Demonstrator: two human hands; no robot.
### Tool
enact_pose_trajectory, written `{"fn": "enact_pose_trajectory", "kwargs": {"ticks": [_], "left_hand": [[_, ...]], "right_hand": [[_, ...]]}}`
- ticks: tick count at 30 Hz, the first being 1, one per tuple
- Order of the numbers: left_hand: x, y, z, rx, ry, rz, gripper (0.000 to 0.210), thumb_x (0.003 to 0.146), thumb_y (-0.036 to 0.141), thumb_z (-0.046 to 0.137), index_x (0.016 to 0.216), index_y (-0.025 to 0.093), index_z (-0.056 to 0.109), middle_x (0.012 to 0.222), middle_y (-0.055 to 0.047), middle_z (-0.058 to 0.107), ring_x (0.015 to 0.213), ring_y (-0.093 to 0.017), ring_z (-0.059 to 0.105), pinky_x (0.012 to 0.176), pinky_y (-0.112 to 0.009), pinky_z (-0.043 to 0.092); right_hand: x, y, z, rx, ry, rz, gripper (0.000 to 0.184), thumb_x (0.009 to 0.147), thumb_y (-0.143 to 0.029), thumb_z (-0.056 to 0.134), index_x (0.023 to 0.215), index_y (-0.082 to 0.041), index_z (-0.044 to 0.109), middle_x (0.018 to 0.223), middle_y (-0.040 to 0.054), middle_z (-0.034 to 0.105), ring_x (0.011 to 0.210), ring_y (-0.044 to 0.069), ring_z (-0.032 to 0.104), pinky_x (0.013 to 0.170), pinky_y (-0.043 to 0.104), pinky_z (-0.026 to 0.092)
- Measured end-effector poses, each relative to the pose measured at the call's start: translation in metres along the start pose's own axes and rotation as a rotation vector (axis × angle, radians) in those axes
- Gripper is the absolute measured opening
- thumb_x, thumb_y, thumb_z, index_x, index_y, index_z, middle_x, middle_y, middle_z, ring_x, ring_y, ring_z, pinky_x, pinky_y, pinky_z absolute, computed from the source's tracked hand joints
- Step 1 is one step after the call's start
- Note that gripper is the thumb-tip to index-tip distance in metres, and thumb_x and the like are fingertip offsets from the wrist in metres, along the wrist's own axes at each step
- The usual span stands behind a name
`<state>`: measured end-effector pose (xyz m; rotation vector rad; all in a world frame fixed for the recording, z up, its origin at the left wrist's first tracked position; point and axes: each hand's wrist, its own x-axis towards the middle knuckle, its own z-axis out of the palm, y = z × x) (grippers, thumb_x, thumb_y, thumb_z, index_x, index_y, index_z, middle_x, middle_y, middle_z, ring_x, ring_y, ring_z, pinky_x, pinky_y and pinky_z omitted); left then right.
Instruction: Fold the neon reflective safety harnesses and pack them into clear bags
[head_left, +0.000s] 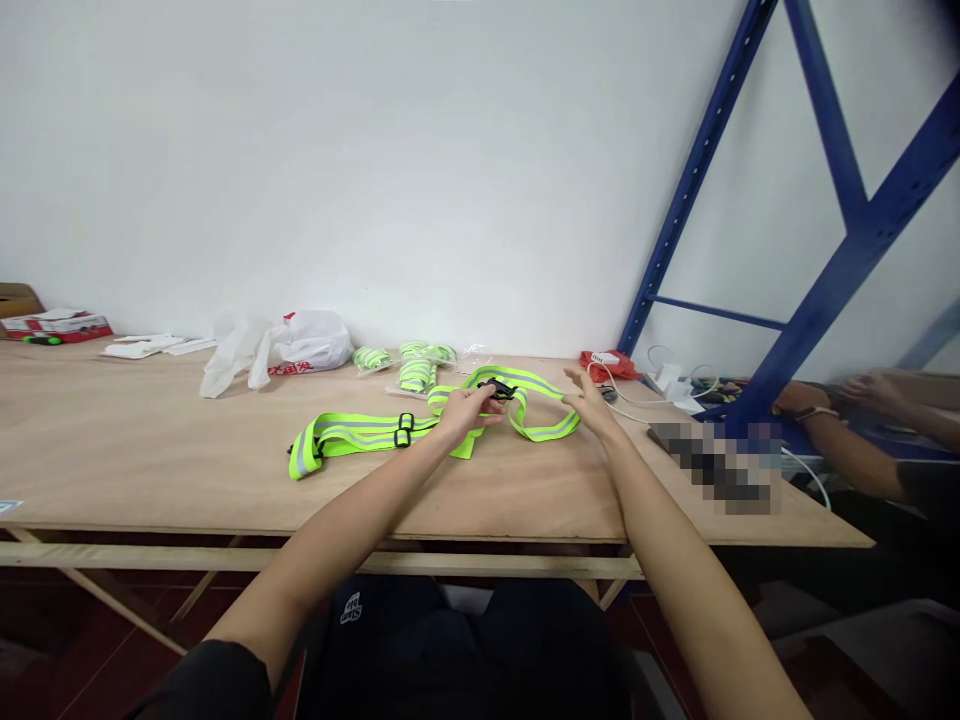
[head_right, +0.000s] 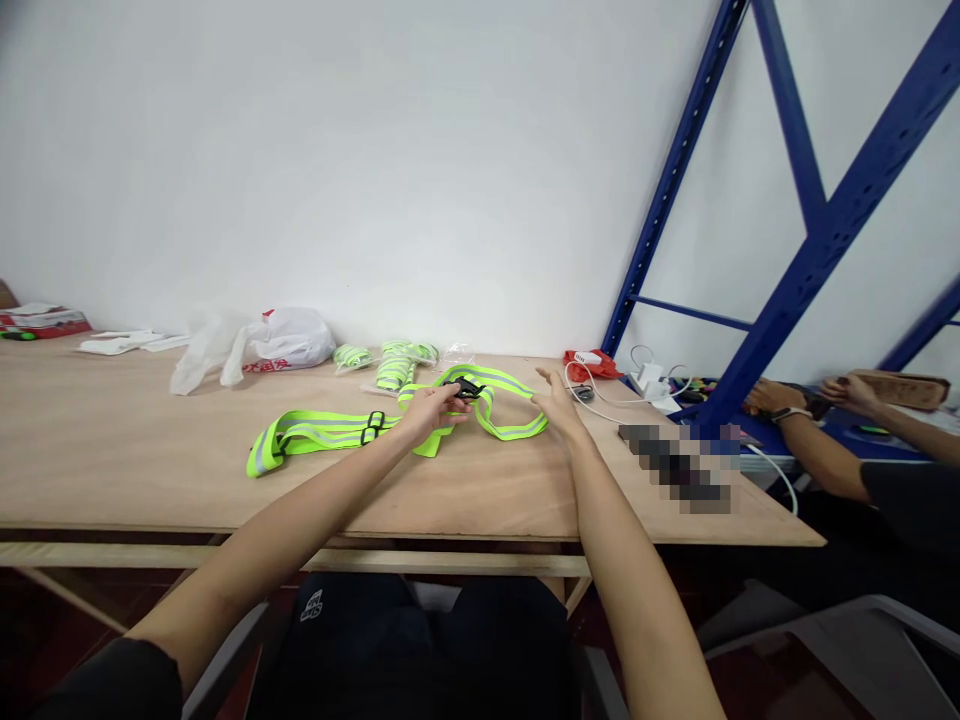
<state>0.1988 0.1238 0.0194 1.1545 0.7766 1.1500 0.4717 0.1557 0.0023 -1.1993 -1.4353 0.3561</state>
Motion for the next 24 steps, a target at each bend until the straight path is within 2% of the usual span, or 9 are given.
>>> {"fn": "enact_pose_trajectory", "kwargs": {"ticks": [3, 6, 9, 13, 17, 20, 22, 24], "left_hand": [[0.003, -0.003, 0.0, 0.093, 0.05, 0.066, 0.033, 0.085, 0.042, 0.067, 0.069, 0.013, 0.065, 0.074, -0.01, 0.071, 0.07, -0.017, 0.069, 0.069, -0.032, 0.061], [0.005, -0.006, 0.0, 0.176, 0.071, 0.124, 0.034, 0.087, 0.043, 0.062, 0.07, 0.013, 0.065, 0.072, -0.009, 0.069, 0.063, -0.015, 0.064, 0.064, -0.03, 0.058], [0.004, -0.008, -0.001, 0.313, 0.074, 0.212, 0.035, 0.086, 0.041, 0.06, 0.063, 0.014, 0.062, 0.063, -0.003, 0.063, 0.058, -0.012, 0.057, 0.059, -0.024, 0.051], [0.001, -0.007, -0.002, 0.506, 0.088, 0.338, 0.036, 0.085, 0.04, 0.06, 0.058, 0.017, 0.057, 0.055, 0.002, 0.053, 0.057, -0.012, 0.049, 0.055, -0.022, 0.04], [0.0, -0.005, -0.004, 0.633, 0.094, 0.408, 0.04, 0.087, 0.037, 0.057, 0.052, 0.018, 0.052, 0.056, 0.002, 0.05, 0.061, -0.014, 0.05, 0.061, -0.025, 0.041], [0.0, -0.006, -0.006, 0.718, 0.086, 0.496, 0.038, 0.089, 0.033, 0.057, 0.054, 0.017, 0.056, 0.075, -0.003, 0.062, 0.077, -0.016, 0.058, 0.075, -0.027, 0.045], [0.0, -0.007, -0.007, 0.8, 0.05, 0.578, 0.035, 0.093, 0.033, 0.052, 0.064, 0.017, 0.064, 0.09, -0.006, 0.067, 0.087, -0.018, 0.061, 0.081, -0.028, 0.046], [-0.001, -0.006, -0.007, 0.871, -0.01, 0.648, 0.033, 0.096, 0.033, 0.047, 0.078, 0.017, 0.069, 0.093, -0.007, 0.068, 0.089, -0.019, 0.062, 0.08, -0.029, 0.047]], "right_hand": [[-0.008, -0.03, 0.012, -0.117, 0.027, -0.208, 0.039, 0.068, -0.022, 0.065, 0.107, -0.023, 0.064, 0.125, 0.0088, 0.062, 0.128, 0.031, 0.049, 0.114, 0.052, 0.032], [-0.021, -0.057, 0.029, -0.353, -0.041, -0.56, 0.033, 0.082, -0.029, 0.063, 0.114, -0.022, 0.063, 0.118, 0.0115, 0.065, 0.116, 0.032, 0.057, 0.104, 0.049, 0.042], [-0.032, -0.072, 0.046, -0.466, -0.212, -0.743, 0.041, 0.088, -0.037, 0.062, 0.125, -0.022, 0.06, 0.119, 0.0126, 0.065, 0.111, 0.031, 0.06, 0.095, 0.045, 0.048], [-0.038, -0.076, 0.059, -0.575, -0.283, -0.802, 0.035, 0.091, -0.032, 0.057, 0.125, -0.024, 0.062, 0.114, 0.0115, 0.069, 0.103, 0.03, 0.063, 0.086, 0.044, 0.05], [-0.043, -0.074, 0.065, -0.636, -0.301, -0.808, 0.041, 0.087, -0.022, 0.054, 0.129, -0.021, 0.06, 0.119, 0.0127, 0.069, 0.104, 0.031, 0.063, 0.086, 0.046, 0.051], [-0.047, -0.073, 0.071, -0.621, -0.309, -0.799, 0.05, 0.085, -0.017, 0.053, 0.135, -0.02, 0.055, 0.126, 0.0137, 0.066, 0.11, 0.032, 0.062, 0.09, 0.047, 0.052], [-0.049, -0.071, 0.075, -0.589, -0.286, -0.789, 0.05, 0.085, -0.015, 0.051, 0.135, -0.02, 0.055, 0.125, 0.0129, 0.067, 0.111, 0.031, 0.063, 0.093, 0.046, 0.052], [-0.047, -0.068, 0.077, -0.549, -0.241, -0.743, 0.045, 0.085, -0.014, 0.049, 0.128, -0.021, 0.06, 0.118, 0.0114, 0.07, 0.106, 0.029, 0.065, 0.091, 0.045, 0.053]]}}
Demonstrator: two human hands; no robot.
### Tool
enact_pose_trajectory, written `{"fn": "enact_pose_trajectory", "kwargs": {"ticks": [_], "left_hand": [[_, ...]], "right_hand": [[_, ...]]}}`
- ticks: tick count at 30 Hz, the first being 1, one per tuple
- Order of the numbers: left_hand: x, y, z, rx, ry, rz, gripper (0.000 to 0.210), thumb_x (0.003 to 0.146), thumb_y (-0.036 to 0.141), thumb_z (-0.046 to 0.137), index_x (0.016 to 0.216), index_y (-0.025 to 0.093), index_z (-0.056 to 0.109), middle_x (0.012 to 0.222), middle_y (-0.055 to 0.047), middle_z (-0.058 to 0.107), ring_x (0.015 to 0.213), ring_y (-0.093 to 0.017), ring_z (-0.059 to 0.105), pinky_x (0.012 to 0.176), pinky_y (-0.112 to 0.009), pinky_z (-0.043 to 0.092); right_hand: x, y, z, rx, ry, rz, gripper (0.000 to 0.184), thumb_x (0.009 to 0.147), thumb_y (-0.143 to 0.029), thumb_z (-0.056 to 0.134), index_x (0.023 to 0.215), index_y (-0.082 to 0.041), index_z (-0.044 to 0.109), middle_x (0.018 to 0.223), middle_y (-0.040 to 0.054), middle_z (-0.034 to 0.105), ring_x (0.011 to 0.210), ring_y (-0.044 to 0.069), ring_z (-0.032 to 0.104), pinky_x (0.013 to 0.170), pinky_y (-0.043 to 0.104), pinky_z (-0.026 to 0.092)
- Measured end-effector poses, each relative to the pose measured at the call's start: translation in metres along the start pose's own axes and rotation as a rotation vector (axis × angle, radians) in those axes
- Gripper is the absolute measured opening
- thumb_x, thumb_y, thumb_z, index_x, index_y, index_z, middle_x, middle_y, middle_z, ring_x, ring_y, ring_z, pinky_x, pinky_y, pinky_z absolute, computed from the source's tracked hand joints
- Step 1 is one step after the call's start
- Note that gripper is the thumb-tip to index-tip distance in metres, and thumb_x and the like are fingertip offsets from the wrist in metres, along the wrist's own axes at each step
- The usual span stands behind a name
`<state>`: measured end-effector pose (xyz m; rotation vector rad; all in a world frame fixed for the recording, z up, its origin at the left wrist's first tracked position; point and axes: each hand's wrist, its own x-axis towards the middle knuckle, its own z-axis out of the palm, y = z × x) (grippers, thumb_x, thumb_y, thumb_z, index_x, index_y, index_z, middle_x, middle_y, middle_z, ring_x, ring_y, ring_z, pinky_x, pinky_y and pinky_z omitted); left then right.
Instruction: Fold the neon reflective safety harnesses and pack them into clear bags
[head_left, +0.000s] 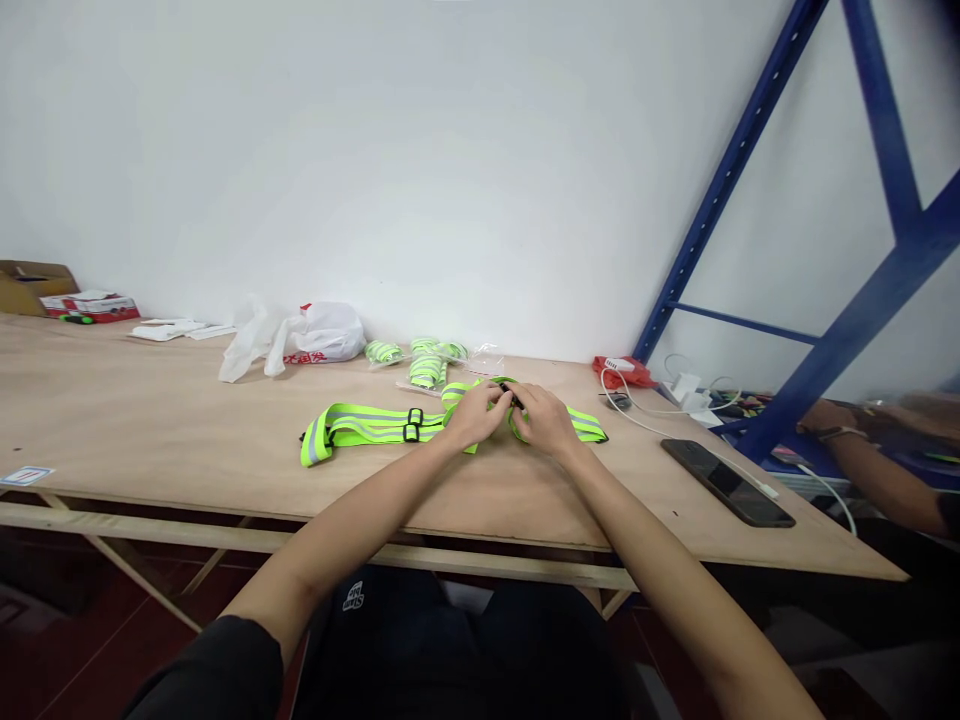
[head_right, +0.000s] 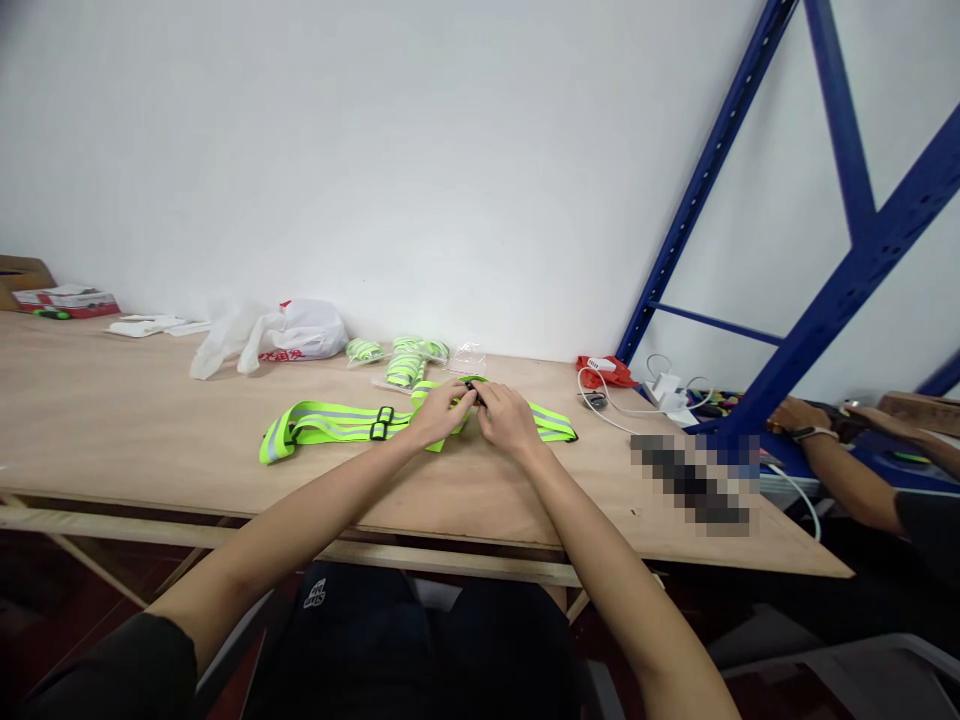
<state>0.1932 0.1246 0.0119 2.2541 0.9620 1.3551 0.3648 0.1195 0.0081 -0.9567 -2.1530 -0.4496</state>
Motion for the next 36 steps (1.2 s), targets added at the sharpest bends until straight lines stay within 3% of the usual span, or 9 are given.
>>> {"fn": "enact_pose_trajectory", "kwargs": {"ticks": [6, 11, 15, 19, 22, 27, 32, 34, 36], "left_hand": [[0.005, 0.013, -0.029, 0.074, -0.014, 0.159, 0.025, 0.096, 0.029, 0.046, 0.09, 0.018, 0.068, 0.091, -0.006, 0.072, 0.087, -0.02, 0.065, 0.082, -0.03, 0.048], [0.001, -0.005, -0.07, 0.2, -0.025, 0.181, 0.023, 0.094, 0.027, 0.045, 0.093, 0.019, 0.066, 0.093, -0.007, 0.072, 0.087, -0.021, 0.065, 0.08, -0.031, 0.049], [-0.012, -0.028, -0.094, 0.319, -0.071, 0.045, 0.023, 0.093, 0.031, 0.045, 0.101, 0.019, 0.063, 0.098, -0.008, 0.071, 0.086, -0.022, 0.065, 0.079, -0.034, 0.049], [-0.029, -0.047, -0.108, 0.385, -0.254, -0.149, 0.033, 0.094, 0.038, 0.045, 0.118, 0.018, 0.055, 0.099, -0.009, 0.073, 0.081, -0.025, 0.068, 0.072, -0.034, 0.05], [-0.036, -0.055, -0.111, 0.435, -0.377, -0.188, 0.042, 0.094, 0.041, 0.045, 0.127, 0.017, 0.049, 0.107, -0.012, 0.073, 0.09, -0.027, 0.07, 0.076, -0.035, 0.05], [-0.028, -0.048, -0.104, 0.636, -0.417, -0.234, 0.054, 0.093, 0.043, 0.048, 0.138, 0.016, 0.04, 0.121, -0.018, 0.068, 0.099, -0.033, 0.068, 0.08, -0.037, 0.049], [-0.014, -0.028, -0.083, 0.644, -0.365, -0.185, 0.048, 0.098, 0.05, 0.039, 0.134, 0.018, 0.044, 0.122, -0.015, 0.067, 0.102, -0.031, 0.067, 0.08, -0.036, 0.049], [-0.009, -0.022, -0.071, 0.622, -0.345, -0.167, 0.051, 0.095, 0.056, 0.045, 0.13, 0.019, 0.047, 0.123, -0.014, 0.066, 0.103, -0.031, 0.066, 0.08, -0.035, 0.049], [-0.002, -0.021, -0.059, 0.638, -0.348, -0.172, 0.053, 0.09, 0.055, 0.056, 0.126, 0.018, 0.051, 0.12, -0.015, 0.066, 0.103, -0.032, 0.065, 0.078, -0.035, 0.049]], "right_hand": [[-0.008, 0.02, -0.018, 0.134, 0.113, 0.209, 0.034, 0.08, -0.01, 0.046, 0.099, -0.024, 0.07, 0.096, 0.006, 0.075, 0.089, 0.025, 0.07, 0.078, 0.039, 0.056], [-0.058, 0.018, -0.053, 0.256, 0.009, 0.197, 0.032, 0.078, -0.016, 0.052, 0.096, -0.029, 0.076, 0.106, 0.0049, 0.073, 0.1, 0.028, 0.068, 0.091, 0.046, 0.053], [-0.103, 0.013, -0.078, 0.323, 0.02, 0.447, 0.031, 0.078, -0.023, 0.057, 0.102, -0.03, 0.076, 0.103, 0.0058, 0.072, 0.092, 0.026, 0.067, 0.076, 0.039, 0.055], [-0.121, 0.023, -0.093, 0.589, 0.155, 0.804, 0.044, 0.076, -0.03, 0.063, 0.119, -0.022, 0.069, 0.116, 0.0086, 0.07, 0.081, 0.022, 0.066, 0.062, 0.031, 0.054], [-0.122, 0.036, -0.098, 0.724, 0.263, 0.98, 0.059, 0.069, -0.028, 0.065, 0.127, -0.024, 0.063, 0.113, 0.0072, 0.07, 0.08, 0.021, 0.066, 0.059, 0.028, 0.053], [-0.128, 0.055, -0.107, 0.753, 0.39, 1.065, 0.065, 0.058, -0.022, 0.063, 0.123, -0.025, 0.067, 0.103, 0.0053, 0.072, 0.079, 0.019, 0.066, 0.056, 0.023, 0.049], [-0.134, 0.074, -0.119, 0.694, 0.355, 1.163, 0.051, 0.058, -0.029, 0.065, 0.108, -0.022, 0.072, 0.095, 0.0055, 0.069, 0.071, 0.018, 0.062, 0.053, 0.025, 0.049], [-0.13, 0.079, -0.121, 0.597, 0.325, 1.227, 0.046, 0.063, -0.038, 0.066, 0.106, -0.022, 0.071, 0.092, 0.0059, 0.068, 0.071, 0.019, 0.062, 0.054, 0.028, 0.05], [-0.121, 0.078, -0.121, 0.38, 0.302, 1.19, 0.046, 0.067, -0.046, 0.066, 0.106, -0.021, 0.07, 0.099, 0.0091, 0.068, 0.081, 0.024, 0.064, 0.062, 0.034, 0.053]]}}
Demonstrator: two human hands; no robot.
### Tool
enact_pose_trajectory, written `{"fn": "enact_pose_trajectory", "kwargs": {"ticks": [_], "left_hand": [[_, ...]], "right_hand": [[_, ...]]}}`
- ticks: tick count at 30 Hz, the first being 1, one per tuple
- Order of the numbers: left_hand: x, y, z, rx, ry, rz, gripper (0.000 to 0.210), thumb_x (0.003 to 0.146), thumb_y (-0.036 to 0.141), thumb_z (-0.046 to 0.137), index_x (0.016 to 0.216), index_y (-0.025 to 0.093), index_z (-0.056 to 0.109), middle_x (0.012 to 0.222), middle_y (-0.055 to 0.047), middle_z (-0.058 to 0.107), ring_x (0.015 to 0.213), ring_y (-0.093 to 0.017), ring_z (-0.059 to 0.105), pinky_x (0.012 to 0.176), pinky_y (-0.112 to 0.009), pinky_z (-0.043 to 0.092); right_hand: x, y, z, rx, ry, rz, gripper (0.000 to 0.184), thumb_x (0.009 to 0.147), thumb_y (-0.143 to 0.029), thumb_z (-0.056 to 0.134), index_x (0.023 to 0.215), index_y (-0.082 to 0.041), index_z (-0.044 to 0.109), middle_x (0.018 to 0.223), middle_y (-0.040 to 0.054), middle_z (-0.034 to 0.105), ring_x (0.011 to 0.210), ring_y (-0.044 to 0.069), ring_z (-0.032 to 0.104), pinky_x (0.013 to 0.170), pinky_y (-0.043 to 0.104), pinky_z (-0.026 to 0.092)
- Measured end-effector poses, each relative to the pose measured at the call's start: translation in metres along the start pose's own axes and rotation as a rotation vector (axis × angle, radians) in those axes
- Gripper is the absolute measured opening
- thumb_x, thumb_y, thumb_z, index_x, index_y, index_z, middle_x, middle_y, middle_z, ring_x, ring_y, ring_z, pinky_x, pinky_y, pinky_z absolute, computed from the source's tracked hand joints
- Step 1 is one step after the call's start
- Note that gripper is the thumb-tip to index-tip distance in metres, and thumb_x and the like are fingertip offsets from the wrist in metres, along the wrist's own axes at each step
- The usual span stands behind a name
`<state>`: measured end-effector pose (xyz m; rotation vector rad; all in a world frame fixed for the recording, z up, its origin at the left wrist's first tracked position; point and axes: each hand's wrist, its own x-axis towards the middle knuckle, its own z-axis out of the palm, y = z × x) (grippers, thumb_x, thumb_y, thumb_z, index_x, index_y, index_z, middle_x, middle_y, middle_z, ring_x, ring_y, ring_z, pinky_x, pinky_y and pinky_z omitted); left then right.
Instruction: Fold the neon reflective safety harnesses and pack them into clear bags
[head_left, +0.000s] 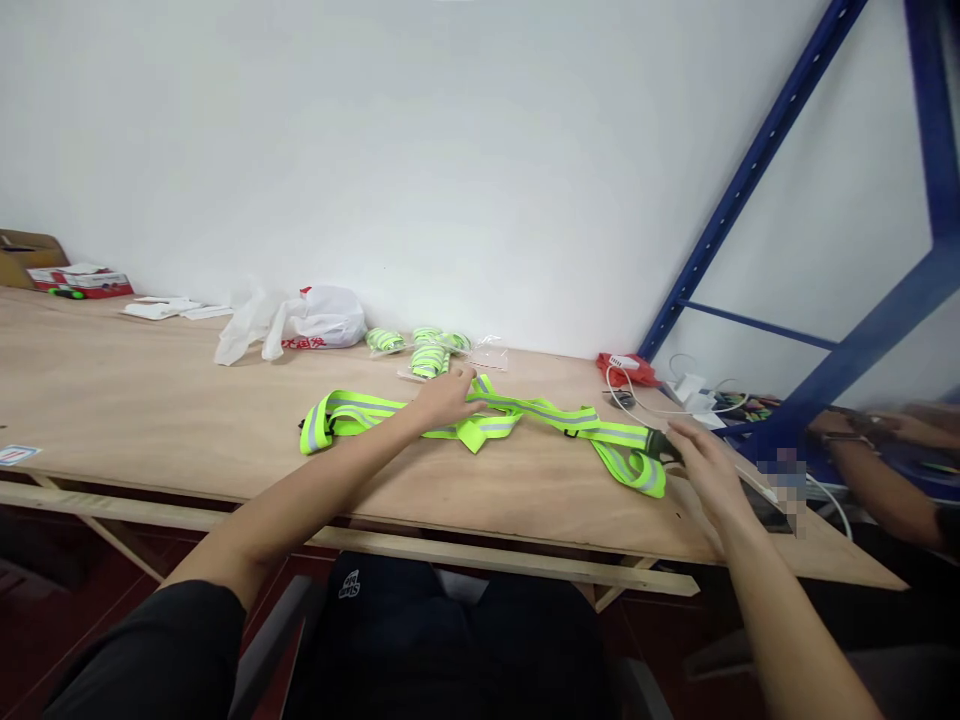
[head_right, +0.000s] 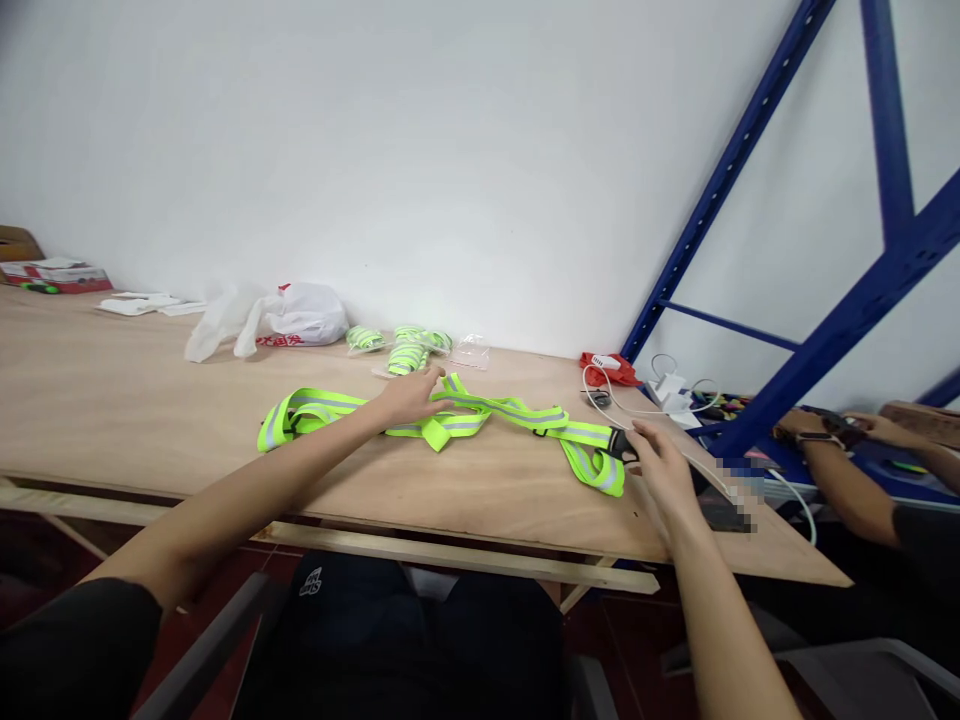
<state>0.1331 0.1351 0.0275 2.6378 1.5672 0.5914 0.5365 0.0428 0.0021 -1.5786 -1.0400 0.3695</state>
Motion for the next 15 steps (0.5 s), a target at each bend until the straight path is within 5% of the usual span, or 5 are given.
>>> {"fn": "enact_pose_trajectory", "kwargs": {"ticks": [3, 5, 8, 11, 15], "left_hand": [[0.016, 0.006, 0.006, 0.016, -0.016, -0.014, 0.034, 0.088, 0.042, 0.062, 0.111, 0.017, 0.062, 0.108, -0.013, 0.07, 0.099, -0.031, 0.066, 0.074, -0.033, 0.047], [0.026, 0.007, 0.007, 0.004, -0.013, -0.004, 0.019, 0.091, 0.033, 0.057, 0.098, 0.019, 0.066, 0.101, -0.01, 0.072, 0.096, -0.028, 0.066, 0.071, -0.031, 0.046], [0.031, 0.008, 0.007, -0.01, -0.007, 0.033, 0.021, 0.093, 0.033, 0.052, 0.09, 0.019, 0.067, 0.096, -0.008, 0.072, 0.093, -0.025, 0.066, 0.07, -0.029, 0.044], [0.028, 0.01, 0.009, -0.004, 0.001, 0.064, 0.033, 0.087, 0.049, 0.063, 0.1, 0.018, 0.066, 0.103, -0.01, 0.07, 0.093, -0.026, 0.065, 0.071, -0.029, 0.045], [0.023, 0.012, 0.016, 0.062, -0.03, 0.077, 0.052, 0.079, 0.053, 0.072, 0.113, 0.016, 0.062, 0.108, -0.013, 0.067, 0.094, -0.028, 0.065, 0.071, -0.03, 0.046]], "right_hand": [[-0.016, -0.019, 0.015, -0.265, 0.21, -0.367, 0.041, 0.073, -0.048, 0.063, 0.101, -0.019, 0.071, 0.107, 0.0134, 0.068, 0.1, 0.03, 0.063, 0.081, 0.042, 0.052], [-0.039, -0.036, 0.03, -0.287, 0.265, -0.62, 0.032, 0.083, -0.045, 0.055, 0.091, -0.018, 0.071, 0.095, 0.0118, 0.071, 0.092, 0.028, 0.065, 0.081, 0.04, 0.051], [-0.073, -0.062, 0.058, -0.345, -0.131, -0.819, 0.029, 0.09, -0.039, 0.051, 0.078, -0.02, 0.07, 0.078, 0.0072, 0.074, 0.07, 0.02, 0.066, 0.069, 0.03, 0.048], [-0.086, -0.079, 0.087, -0.687, -0.567, -0.765, 0.033, 0.094, -0.036, 0.046, 0.079, -0.022, 0.073, 0.077, 0.0055, 0.075, 0.068, 0.021, 0.067, 0.062, 0.029, 0.042], [-0.069, -0.075, 0.119, -0.98, -0.667, -0.664, 0.031, 0.095, -0.035, 0.046, 0.108, -0.021, 0.071, 0.098, 0.0102, 0.076, 0.083, 0.027, 0.069, 0.068, 0.031, 0.042]]}}
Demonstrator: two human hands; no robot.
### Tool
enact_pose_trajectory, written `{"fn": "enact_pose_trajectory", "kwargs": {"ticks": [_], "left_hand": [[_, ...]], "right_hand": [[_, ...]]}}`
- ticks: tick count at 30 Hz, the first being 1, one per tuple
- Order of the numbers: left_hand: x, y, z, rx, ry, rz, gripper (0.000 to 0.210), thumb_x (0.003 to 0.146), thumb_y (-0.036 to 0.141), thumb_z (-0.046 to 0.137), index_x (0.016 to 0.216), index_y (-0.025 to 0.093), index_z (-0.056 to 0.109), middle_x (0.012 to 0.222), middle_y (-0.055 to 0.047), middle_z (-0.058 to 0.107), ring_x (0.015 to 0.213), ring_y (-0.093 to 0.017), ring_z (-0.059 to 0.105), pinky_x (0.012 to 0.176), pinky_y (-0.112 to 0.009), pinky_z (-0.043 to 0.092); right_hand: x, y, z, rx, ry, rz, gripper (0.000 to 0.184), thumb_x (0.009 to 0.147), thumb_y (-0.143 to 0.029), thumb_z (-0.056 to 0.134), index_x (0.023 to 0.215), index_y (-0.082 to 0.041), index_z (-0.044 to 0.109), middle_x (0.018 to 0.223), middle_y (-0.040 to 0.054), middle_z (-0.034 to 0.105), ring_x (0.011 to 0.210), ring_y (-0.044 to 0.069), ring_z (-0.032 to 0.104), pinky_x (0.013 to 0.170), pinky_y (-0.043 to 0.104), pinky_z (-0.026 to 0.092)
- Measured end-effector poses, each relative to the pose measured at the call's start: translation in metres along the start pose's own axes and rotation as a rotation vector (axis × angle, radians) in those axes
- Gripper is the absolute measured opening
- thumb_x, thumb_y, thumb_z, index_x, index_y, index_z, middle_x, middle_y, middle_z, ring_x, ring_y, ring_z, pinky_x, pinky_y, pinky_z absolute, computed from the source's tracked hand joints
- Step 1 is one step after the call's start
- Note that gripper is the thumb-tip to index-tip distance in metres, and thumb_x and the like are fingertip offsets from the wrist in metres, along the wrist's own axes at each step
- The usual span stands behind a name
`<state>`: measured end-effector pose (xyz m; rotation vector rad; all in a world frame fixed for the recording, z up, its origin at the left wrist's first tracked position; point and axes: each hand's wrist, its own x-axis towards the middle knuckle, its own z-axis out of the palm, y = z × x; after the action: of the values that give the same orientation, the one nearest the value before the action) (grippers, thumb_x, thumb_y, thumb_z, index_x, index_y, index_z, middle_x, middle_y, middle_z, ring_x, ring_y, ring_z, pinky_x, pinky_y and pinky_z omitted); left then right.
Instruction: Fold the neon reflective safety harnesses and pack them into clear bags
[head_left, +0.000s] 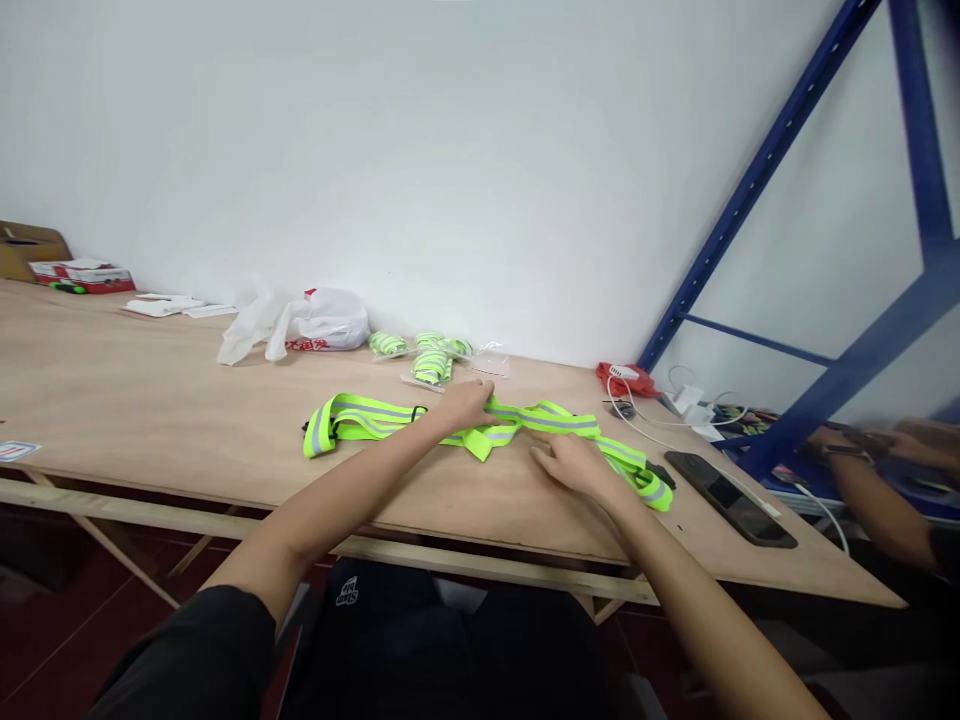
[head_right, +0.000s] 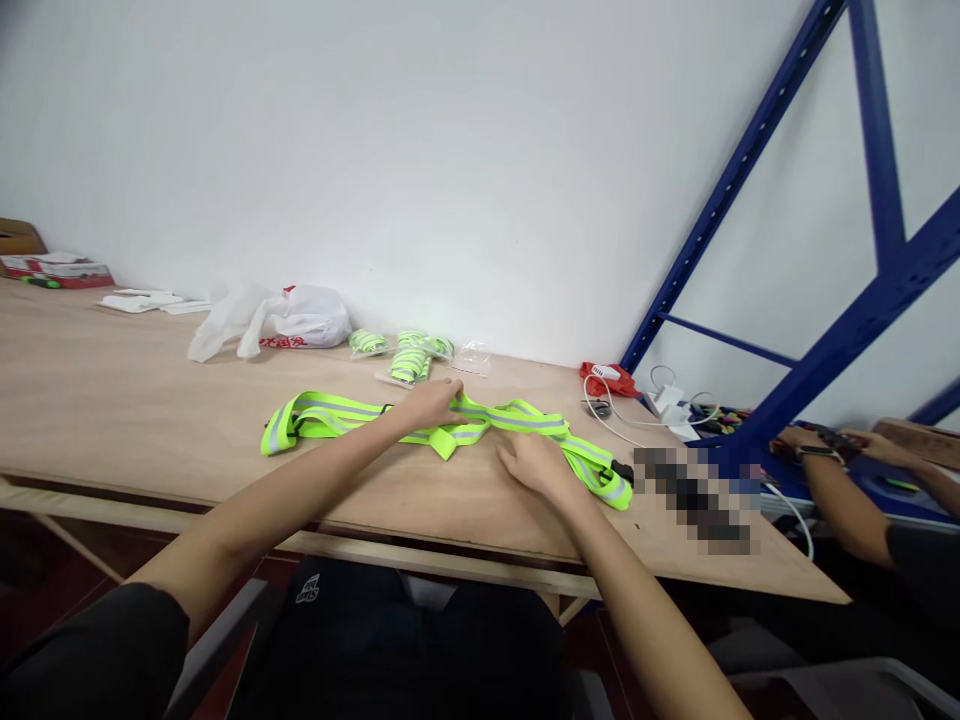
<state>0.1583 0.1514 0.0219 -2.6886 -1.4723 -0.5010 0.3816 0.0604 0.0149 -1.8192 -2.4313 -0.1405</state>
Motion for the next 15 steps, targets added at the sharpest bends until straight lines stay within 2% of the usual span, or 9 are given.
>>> {"fn": "enact_pose_trajectory", "kwargs": {"ticks": [2, 5, 10, 12, 15], "left_hand": [[0.001, -0.001, 0.003, 0.013, -0.019, 0.012, 0.035, 0.082, 0.039, 0.07, 0.109, 0.018, 0.065, 0.107, -0.012, 0.068, 0.095, -0.028, 0.065, 0.071, -0.03, 0.045], [0.005, -0.005, 0.005, -0.009, -0.018, 0.027, 0.014, 0.084, 0.02, 0.061, 0.096, 0.019, 0.069, 0.103, -0.009, 0.07, 0.096, -0.025, 0.065, 0.072, -0.028, 0.044], [0.009, -0.015, 0.01, -0.076, -0.017, 0.031, 0.019, 0.079, 0.032, 0.068, 0.093, 0.018, 0.07, 0.098, -0.008, 0.072, 0.09, -0.024, 0.066, 0.069, -0.027, 0.045], [0.009, -0.02, 0.012, -0.104, -0.025, 0.023, 0.016, 0.079, 0.031, 0.068, 0.089, 0.018, 0.071, 0.093, -0.007, 0.073, 0.085, -0.023, 0.066, 0.068, -0.027, 0.045], [0.008, -0.025, 0.014, -0.144, -0.042, 0.006, 0.01, 0.08, 0.025, 0.063, 0.079, 0.02, 0.071, 0.085, -0.006, 0.074, 0.079, -0.021, 0.066, 0.067, -0.027, 0.044]], "right_hand": [[0.014, 0.006, 0.008, -0.034, 0.038, 0.025, 0.037, 0.095, -0.035, 0.047, 0.124, -0.018, 0.062, 0.108, 0.0135, 0.074, 0.091, 0.029, 0.069, 0.072, 0.033, 0.043], [0.032, 0.012, 0.015, -0.041, 0.116, 0.026, 0.04, 0.095, -0.033, 0.048, 0.13, -0.017, 0.056, 0.119, 0.0161, 0.068, 0.105, 0.031, 0.064, 0.08, 0.035, 0.044], [0.061, 0.014, 0.018, 0.0, 0.157, -0.088, 0.04, 0.087, -0.015, 0.051, 0.126, -0.015, 0.061, 0.139, 0.0171, 0.056, 0.123, 0.031, 0.052, 0.1, 0.039, 0.039], [0.07, 0.014, 0.022, 0.044, 0.143, -0.158, 0.043, 0.081, -0.008, 0.051, 0.12, -0.016, 0.065, 0.135, 0.0152, 0.06, 0.124, 0.029, 0.052, 0.102, 0.038, 0.038], [0.077, 0.013, 0.028, 0.14, 0.126, -0.235, 0.035, 0.077, -0.006, 0.052, 0.104, -0.017, 0.071, 0.116, 0.0126, 0.07, 0.113, 0.028, 0.058, 0.096, 0.037, 0.041]]}}
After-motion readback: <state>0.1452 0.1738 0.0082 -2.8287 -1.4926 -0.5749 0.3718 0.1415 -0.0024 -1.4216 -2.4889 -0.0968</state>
